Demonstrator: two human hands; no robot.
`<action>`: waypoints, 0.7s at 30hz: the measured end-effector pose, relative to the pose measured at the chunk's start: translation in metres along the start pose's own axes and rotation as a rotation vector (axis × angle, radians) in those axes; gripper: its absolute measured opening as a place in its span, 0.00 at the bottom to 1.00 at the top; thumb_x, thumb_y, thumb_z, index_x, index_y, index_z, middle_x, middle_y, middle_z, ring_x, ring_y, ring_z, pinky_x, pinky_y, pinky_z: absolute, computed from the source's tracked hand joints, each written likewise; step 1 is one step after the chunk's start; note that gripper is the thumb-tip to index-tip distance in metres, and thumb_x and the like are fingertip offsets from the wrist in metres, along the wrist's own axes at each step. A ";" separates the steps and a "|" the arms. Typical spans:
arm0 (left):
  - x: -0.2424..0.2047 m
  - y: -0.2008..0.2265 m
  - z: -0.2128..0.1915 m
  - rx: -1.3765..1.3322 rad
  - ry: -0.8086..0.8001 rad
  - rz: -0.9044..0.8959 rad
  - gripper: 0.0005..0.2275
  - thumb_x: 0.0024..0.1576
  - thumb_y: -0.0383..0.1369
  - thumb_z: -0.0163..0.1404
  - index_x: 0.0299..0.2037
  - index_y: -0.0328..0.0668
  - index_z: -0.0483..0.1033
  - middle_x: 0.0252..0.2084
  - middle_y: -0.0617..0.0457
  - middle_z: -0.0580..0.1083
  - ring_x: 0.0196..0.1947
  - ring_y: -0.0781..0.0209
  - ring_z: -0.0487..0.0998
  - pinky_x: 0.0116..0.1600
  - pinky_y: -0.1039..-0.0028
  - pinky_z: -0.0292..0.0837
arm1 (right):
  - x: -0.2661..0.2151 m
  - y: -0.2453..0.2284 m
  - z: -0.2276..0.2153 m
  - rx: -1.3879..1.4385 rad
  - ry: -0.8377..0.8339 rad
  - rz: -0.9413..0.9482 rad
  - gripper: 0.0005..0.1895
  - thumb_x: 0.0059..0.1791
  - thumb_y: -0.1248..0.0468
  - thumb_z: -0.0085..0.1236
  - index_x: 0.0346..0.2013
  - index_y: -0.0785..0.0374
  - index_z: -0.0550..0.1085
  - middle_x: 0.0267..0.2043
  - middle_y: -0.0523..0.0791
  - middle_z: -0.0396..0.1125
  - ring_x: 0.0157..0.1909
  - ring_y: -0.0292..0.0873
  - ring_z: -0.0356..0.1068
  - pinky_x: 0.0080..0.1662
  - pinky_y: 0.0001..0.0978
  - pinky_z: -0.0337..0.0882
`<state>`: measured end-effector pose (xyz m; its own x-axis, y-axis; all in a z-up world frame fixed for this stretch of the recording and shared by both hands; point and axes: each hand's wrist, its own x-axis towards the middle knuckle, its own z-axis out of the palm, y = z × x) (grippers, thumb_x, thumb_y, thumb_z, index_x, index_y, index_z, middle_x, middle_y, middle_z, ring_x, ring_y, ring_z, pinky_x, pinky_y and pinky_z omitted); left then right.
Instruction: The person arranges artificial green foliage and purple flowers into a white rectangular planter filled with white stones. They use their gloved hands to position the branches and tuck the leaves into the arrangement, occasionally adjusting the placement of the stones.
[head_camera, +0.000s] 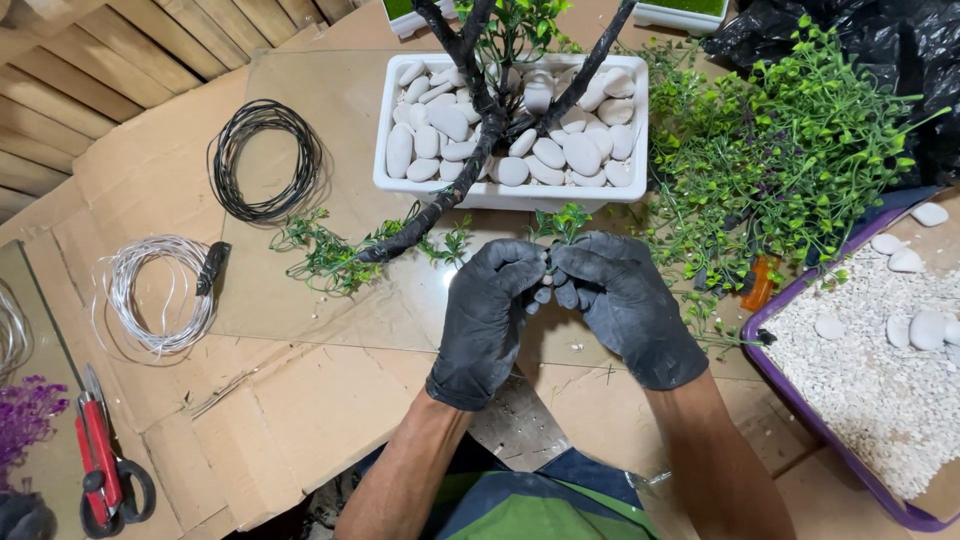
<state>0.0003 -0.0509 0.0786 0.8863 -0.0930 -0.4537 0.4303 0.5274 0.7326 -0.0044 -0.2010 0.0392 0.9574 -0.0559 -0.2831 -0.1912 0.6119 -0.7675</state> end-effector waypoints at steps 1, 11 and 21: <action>0.000 0.000 0.000 0.000 0.000 0.000 0.05 0.54 0.23 0.57 0.38 0.29 0.77 0.29 0.38 0.74 0.26 0.58 0.71 0.28 0.77 0.65 | -0.002 -0.002 0.002 0.000 0.000 0.000 0.05 0.47 0.77 0.61 0.27 0.77 0.75 0.24 0.62 0.67 0.21 0.53 0.66 0.26 0.35 0.74; -0.005 -0.004 -0.005 -0.013 -0.109 0.052 0.06 0.56 0.26 0.56 0.39 0.29 0.79 0.31 0.36 0.75 0.29 0.55 0.73 0.31 0.76 0.65 | -0.013 -0.019 0.012 -0.018 -0.041 -0.022 0.05 0.47 0.75 0.61 0.28 0.76 0.74 0.25 0.59 0.69 0.25 0.50 0.70 0.28 0.30 0.71; -0.007 -0.003 -0.009 -0.105 -0.161 -0.001 0.06 0.58 0.23 0.54 0.40 0.23 0.78 0.31 0.31 0.74 0.26 0.52 0.72 0.30 0.73 0.67 | -0.030 -0.030 0.034 0.113 0.103 0.030 0.05 0.45 0.79 0.60 0.24 0.78 0.73 0.21 0.57 0.62 0.22 0.52 0.68 0.26 0.29 0.69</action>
<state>-0.0086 -0.0439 0.0754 0.9054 -0.2226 -0.3614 0.4184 0.6115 0.6715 -0.0201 -0.1909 0.0908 0.9232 -0.1132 -0.3673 -0.1885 0.6993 -0.6895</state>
